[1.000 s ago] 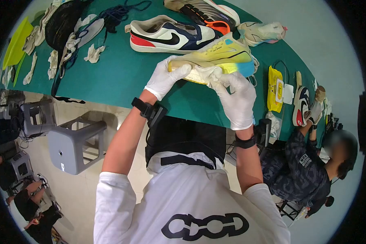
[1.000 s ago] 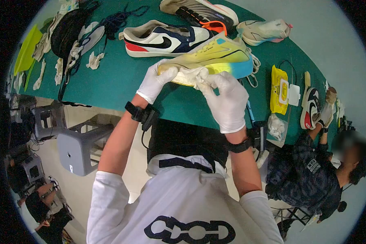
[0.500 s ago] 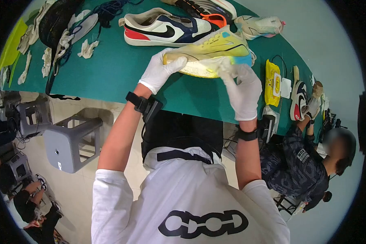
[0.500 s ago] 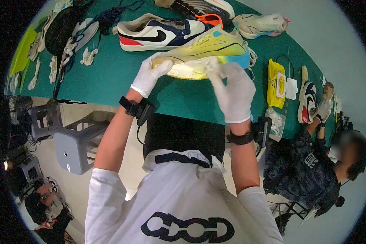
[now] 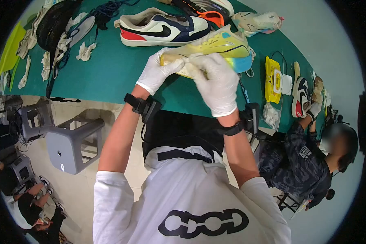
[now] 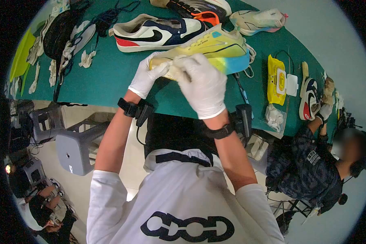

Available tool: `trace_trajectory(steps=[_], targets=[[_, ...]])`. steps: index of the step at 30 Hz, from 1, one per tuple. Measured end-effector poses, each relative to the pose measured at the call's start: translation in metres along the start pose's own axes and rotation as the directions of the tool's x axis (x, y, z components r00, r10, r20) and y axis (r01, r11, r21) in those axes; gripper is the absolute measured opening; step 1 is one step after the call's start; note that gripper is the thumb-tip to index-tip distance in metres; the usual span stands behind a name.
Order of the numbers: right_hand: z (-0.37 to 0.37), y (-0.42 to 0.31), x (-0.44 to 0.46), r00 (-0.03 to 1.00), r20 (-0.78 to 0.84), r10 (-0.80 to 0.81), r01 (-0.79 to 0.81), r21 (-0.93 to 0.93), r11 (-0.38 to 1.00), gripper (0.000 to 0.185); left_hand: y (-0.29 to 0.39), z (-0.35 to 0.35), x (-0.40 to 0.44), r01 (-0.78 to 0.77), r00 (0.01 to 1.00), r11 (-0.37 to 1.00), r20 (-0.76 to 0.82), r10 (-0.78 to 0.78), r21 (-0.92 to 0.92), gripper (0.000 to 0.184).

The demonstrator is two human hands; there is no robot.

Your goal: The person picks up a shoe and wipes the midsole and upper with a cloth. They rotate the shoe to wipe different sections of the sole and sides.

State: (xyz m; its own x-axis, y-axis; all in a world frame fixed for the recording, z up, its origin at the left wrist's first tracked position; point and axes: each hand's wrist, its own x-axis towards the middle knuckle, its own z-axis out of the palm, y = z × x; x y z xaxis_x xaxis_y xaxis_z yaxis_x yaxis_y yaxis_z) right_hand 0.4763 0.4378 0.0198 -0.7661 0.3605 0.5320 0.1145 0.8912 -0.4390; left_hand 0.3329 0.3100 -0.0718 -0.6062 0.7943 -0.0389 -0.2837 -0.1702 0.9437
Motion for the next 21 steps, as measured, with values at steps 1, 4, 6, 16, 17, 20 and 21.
trace_trajectory(steps=[1, 4, 6, 16, 17, 20, 21], targets=[[-0.006, 0.004, 0.002, 1.0, 0.001, 0.015, -0.015, -0.033, 0.999, 0.014, 0.0, 0.001, 0.001, 0.008, 1.0, 1.0, -0.014, -0.008, 0.003, 0.044], [0.0, 0.026, 0.0, 0.995, -0.099, -0.009, 0.005, -0.032, 0.999, 0.013, 0.0, 0.001, 0.002, 0.004, 1.0, 0.999, -0.021, -0.003, 0.033, 0.044], [0.003, 0.014, -0.003, 0.998, -0.055, 0.03, -0.03, 0.006, 1.0, 0.013, -0.002, -0.004, 0.001, -0.028, 1.0, 0.999, 0.013, 0.027, 0.037, 0.044], [-0.006, 0.029, -0.008, 0.989, -0.122, 0.085, -0.077, 0.066, 0.995, 0.014, -0.002, -0.001, 0.002, -0.025, 1.0, 0.999, 0.011, 0.025, 0.022, 0.046], [-0.003, 0.02, -0.01, 0.993, -0.093, 0.075, -0.069, 0.057, 0.996, 0.014, -0.002, -0.001, 0.002, -0.028, 1.0, 0.999, 0.008, 0.028, 0.028, 0.046], [0.005, -0.003, -0.009, 0.998, -0.042, -0.051, 0.054, 0.07, 0.996, 0.012, -0.002, -0.002, 0.002, -0.023, 1.0, 0.999, 0.007, 0.023, 0.035, 0.045], [0.006, -0.003, -0.011, 0.997, -0.03, -0.067, 0.069, 0.073, 0.995, 0.012, -0.001, -0.002, 0.001, -0.018, 1.0, 0.999, 0.008, 0.017, 0.031, 0.045]])
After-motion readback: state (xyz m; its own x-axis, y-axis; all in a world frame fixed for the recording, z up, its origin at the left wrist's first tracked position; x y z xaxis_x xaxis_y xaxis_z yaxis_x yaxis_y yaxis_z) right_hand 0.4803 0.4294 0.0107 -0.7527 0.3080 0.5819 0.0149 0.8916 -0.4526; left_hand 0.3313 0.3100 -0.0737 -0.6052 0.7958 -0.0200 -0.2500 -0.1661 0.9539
